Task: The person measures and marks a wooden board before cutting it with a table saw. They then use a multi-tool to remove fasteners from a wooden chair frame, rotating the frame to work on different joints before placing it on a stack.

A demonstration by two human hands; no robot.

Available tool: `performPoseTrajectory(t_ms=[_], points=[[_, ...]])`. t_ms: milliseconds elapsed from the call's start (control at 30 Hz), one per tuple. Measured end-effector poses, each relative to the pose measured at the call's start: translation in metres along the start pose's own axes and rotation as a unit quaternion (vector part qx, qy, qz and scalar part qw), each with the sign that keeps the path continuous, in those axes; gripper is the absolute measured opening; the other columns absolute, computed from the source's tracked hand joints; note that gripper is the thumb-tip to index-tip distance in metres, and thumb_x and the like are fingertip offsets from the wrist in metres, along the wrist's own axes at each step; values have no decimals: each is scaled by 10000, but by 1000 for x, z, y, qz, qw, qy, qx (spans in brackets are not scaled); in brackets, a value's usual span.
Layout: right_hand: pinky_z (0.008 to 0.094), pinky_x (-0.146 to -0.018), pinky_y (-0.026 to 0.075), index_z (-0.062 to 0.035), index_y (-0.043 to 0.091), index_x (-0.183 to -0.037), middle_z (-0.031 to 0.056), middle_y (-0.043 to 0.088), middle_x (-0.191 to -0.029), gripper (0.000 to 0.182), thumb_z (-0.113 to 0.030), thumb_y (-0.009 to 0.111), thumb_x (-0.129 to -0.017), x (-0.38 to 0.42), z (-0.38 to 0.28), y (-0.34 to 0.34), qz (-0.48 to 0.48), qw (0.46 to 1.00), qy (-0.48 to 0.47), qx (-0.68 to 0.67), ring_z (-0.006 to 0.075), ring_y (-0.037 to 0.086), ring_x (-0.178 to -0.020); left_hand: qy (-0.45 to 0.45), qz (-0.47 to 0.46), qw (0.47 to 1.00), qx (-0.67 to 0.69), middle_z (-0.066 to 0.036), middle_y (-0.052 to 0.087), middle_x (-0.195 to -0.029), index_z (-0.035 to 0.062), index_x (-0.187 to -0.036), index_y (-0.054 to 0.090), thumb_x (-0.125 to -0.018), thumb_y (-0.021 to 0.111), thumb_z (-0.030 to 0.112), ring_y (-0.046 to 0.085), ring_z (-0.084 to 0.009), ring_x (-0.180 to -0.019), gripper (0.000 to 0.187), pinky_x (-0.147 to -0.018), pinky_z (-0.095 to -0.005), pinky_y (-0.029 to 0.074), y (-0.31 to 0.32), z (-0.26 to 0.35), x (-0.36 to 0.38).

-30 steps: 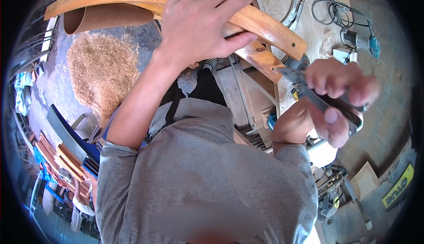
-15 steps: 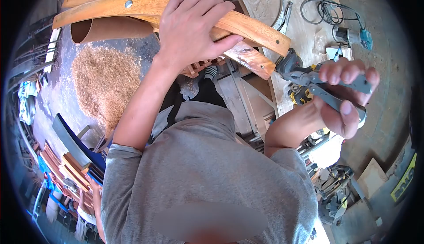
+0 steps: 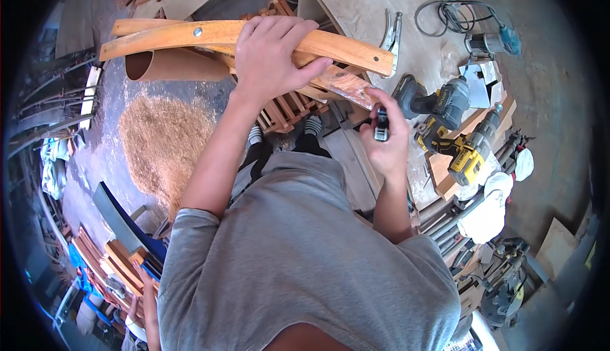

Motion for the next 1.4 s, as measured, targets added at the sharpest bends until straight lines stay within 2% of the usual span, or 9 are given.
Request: performPoseTrajectory(t_ms=[133,333,600,633,833,933,1133,1300,1400], points=[[221,-685,439,-101,581,-1364,23,552,-906,714,99,576,-680,11,-9,9,26,1000,-17,4,95,504,-750,9,15,1000,7,-15,702,-1008,145,-1043,727,-709,780,480,642,-223,-946,476,-897,-377,453,-2,0,0],[230,-727,462,-134,517,-1458,38,614,-1023,814,90,582,-678,18,-7,13,11,1000,-4,15,108,509,-768,3,19,1000,14,-14,703,-1005,150,-1037,727,-706,782,474,640,-224,-955,467,-910,-381,453,-7,1,-2],[256,-798,484,-153,509,-1468,32,645,-1230,851,100,603,-661,19,-7,13,-6,1000,8,15,122,514,-774,10,42,999,31,-10,702,-992,151,-1027,721,-694,795,452,639,-231,-949,455,-918,-392,447,-8,0,0],[250,-776,474,-162,516,-1466,31,647,-1081,862,104,605,-652,19,-9,12,1,1000,-2,13,117,506,-770,10,40,999,30,-10,702,-991,151,-1026,719,-694,795,451,640,-231,-948,453,-918,-393,447,-9,0,0],[216,-705,426,-190,501,-1485,-10,491,-817,877,111,567,-663,23,-3,16,1,998,39,-56,93,473,-739,8,44,998,38,-12,698,-987,149,-1021,715,-696,798,445,640,-231,-940,447,-915,-393,447,-13,2,1],[251,-784,473,-200,511,-1471,77,667,-1096,823,55,571,-690,26,4,17,-10,995,87,-39,124,547,-787,12,49,998,41,-13,698,-988,148,-1020,714,-696,800,441,640,-230,-935,446,-911,-391,448,-15,2,1],[255,-770,477,-210,498,-1480,60,623,-918,829,46,570,-695,28,-5,19,10,998,60,1,136,547,-764,17,66,996,52,-16,694,-982,140,-1009,713,-695,802,431,639,-229,-924,438,-899,-391,450,-18,1,4],[258,-778,483,-213,473,-1497,71,638,-947,848,47,572,-696,29,-5,21,17,998,55,2,140,554,-766,16,73,996,55,-34,680,-948,106,-987,717,-678,792,445,622,-220,-931,465,-900,-389,437,-13,-2,6],[259,-782,484,-218,455,-1510,67,636,-942,867,50,573,-694,28,-7,23,19,999,46,-1,138,552,-767,11,66,996,58,-15,687,-969,133,-1003,711,-692,799,441,638,-220,-921,447,-907,-396,443,-15,-2,6]])
Point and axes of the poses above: each hand's wrist, its own x-axis away from the middle knuckle, its own y-axis out of the palm, z = x × y, the point moved 9 cm from there along -x, towards the middle knuckle
